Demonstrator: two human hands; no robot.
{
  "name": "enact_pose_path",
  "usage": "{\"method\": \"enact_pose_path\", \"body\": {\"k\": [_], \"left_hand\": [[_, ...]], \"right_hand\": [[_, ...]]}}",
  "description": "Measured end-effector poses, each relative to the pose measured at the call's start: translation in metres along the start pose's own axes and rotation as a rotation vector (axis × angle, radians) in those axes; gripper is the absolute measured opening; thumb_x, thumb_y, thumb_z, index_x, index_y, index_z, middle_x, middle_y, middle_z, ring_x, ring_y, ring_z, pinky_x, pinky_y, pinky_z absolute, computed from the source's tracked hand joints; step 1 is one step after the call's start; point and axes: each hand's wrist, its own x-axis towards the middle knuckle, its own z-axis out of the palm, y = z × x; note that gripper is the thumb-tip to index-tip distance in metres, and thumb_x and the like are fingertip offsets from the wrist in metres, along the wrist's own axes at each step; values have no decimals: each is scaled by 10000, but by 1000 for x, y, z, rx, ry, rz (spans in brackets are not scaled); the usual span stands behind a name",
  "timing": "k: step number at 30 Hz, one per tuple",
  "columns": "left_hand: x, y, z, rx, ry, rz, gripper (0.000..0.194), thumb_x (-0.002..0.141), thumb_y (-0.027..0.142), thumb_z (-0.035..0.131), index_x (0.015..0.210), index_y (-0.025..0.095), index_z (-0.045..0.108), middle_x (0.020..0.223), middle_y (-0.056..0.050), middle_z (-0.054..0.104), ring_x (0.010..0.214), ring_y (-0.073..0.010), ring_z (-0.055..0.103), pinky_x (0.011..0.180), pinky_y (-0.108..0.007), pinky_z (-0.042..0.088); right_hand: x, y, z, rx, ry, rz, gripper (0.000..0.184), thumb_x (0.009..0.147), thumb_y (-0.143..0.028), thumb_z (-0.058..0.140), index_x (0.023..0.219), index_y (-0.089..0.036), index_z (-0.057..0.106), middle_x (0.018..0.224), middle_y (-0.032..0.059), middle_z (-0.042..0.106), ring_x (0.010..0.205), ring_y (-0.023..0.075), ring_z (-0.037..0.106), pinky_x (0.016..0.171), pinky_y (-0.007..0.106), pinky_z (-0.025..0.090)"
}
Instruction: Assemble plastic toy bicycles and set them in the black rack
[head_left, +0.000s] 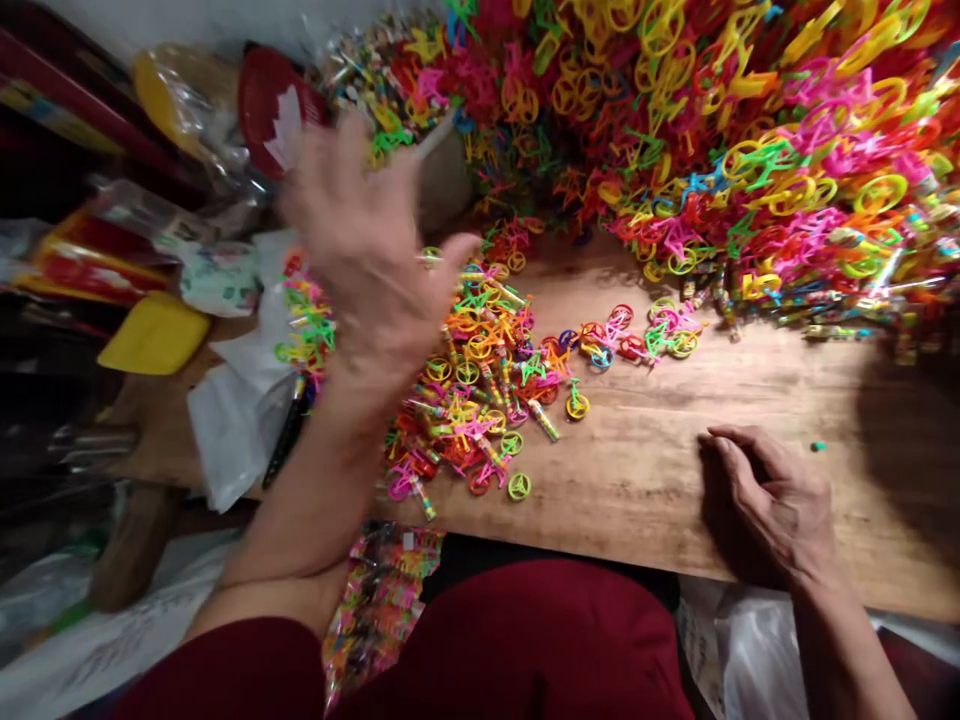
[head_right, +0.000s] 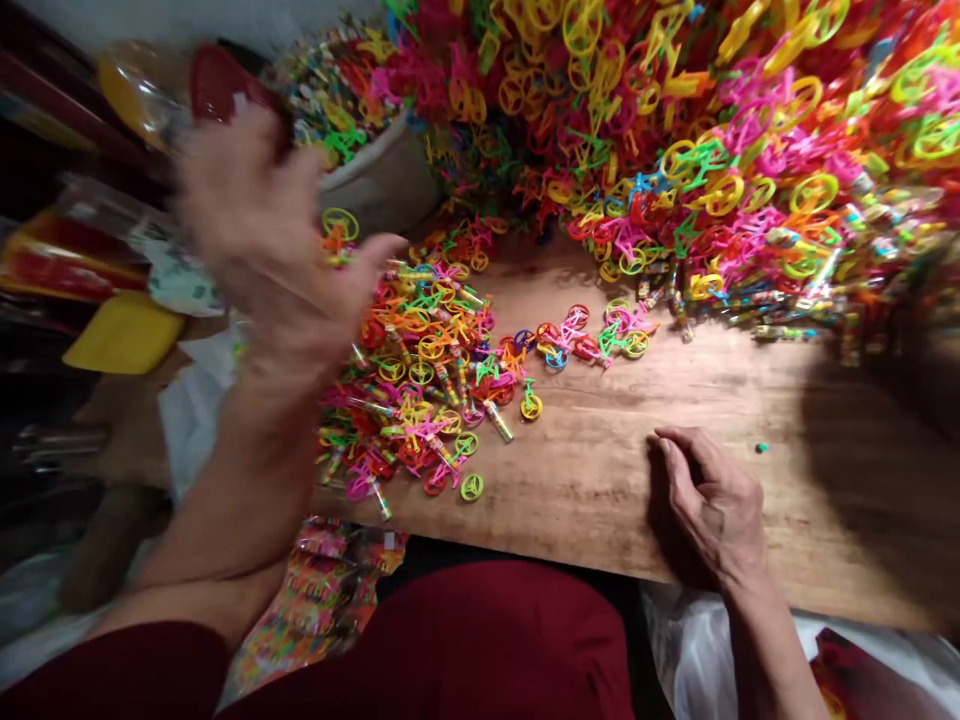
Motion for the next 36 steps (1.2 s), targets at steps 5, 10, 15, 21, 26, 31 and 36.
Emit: {"method": "enact_pose_path", "body": {"k": [5, 10, 15, 21, 26, 31, 36], "left_hand": [[-3, 14, 45, 231, -37, 143, 571, 878, 425, 773, 1294, 68, 614, 1293, -211, 649, 1225, -351, 571, 1024, -434, 472], [15, 27, 65, 269, -105, 99, 292, 957, 196, 612, 1208, 61, 676, 1230, -205, 695, 1200, -330, 614, 1005, -418, 494], [26, 17, 45, -119, -39, -11, 305, 893, 253, 669, 1165, 128, 729, 1084, -132, 765, 993, -261, 708, 908, -358, 528], [23, -4, 28, -1121, -169, -246, 253, 966, 181, 489, 814, 115, 680, 809, -72, 738, 719, -146, 703, 783, -298, 582], [10, -11, 33, -1493, -355, -361, 272, 965, 145, 517, 739, 82, 654, 747, -132, 748, 660, -159, 729, 778, -316, 608], [1, -8, 44, -1438, -269, -351, 70, 868, 103, 699, 931, 84, 722, 829, -75, 770, 635, -112, 702, 676, -249, 592], [6, 2, 46, -1178, 61, -289, 128, 892, 110, 692, 995, 107, 768, 926, -53, 784, 674, -70, 661, 656, -187, 553]], "right_hand": [[5, -1, -6, 15, 2, 11, 178, 990, -342, 588, 1000, -237, 732, 907, 34, 782, 768, 177, 730, 727, 304, 558], [38, 9, -35, -302, 272, -42, 175, 971, -265, 559, 1027, -207, 714, 910, 78, 718, 743, 197, 651, 681, 331, 507], [91, 50, -49, -583, 328, -123, 179, 881, -194, 590, 1033, -227, 679, 1039, 151, 674, 880, 259, 558, 675, 358, 387], [117, 84, -36, -572, 346, -118, 147, 790, -173, 579, 734, -241, 461, 733, 46, 397, 638, 173, 307, 597, 337, 180], [116, 81, -41, -667, 334, -117, 189, 824, -253, 581, 725, -243, 421, 823, 101, 491, 747, 248, 459, 595, 336, 162], [98, 13, -24, -528, 216, -328, 166, 954, -263, 485, 1082, -235, 586, 996, 153, 685, 938, 315, 622, 697, 405, 430], [78, -40, 17, -131, 246, -245, 179, 996, -302, 504, 1154, -241, 562, 911, 77, 716, 675, 213, 644, 609, 340, 489]]}}
